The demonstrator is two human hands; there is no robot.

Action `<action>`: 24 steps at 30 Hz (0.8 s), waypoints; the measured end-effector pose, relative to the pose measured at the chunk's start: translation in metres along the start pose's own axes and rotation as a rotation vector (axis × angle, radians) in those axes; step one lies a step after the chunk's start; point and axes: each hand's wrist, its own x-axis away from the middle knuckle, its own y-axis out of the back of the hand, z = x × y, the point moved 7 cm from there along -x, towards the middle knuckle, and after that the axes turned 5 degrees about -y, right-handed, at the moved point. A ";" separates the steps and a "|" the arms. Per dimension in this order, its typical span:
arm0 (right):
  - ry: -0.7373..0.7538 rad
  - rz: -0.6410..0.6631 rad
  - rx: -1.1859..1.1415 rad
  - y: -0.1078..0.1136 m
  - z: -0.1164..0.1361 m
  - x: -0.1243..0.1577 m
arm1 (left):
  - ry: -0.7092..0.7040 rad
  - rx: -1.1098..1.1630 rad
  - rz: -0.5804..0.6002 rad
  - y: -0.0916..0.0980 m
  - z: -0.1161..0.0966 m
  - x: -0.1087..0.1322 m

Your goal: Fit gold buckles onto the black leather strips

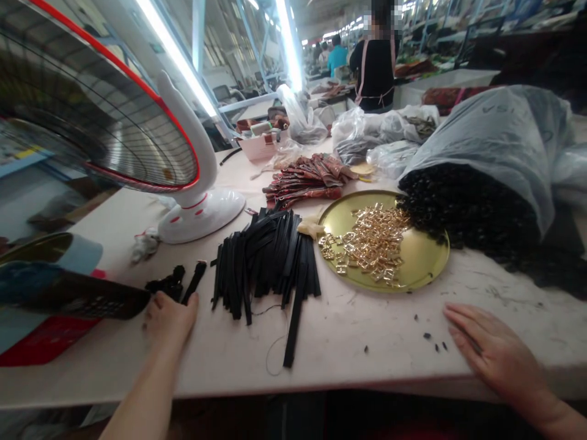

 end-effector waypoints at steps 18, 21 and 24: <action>-0.116 -0.040 -0.285 0.015 -0.004 -0.011 | -0.565 0.157 0.121 0.033 -0.237 0.123; -0.192 -0.077 -0.354 0.029 -0.027 -0.027 | -0.540 0.498 0.221 0.047 -0.258 0.138; -0.239 -0.085 -0.232 0.043 -0.058 -0.051 | -0.395 1.069 0.675 0.039 -0.299 0.179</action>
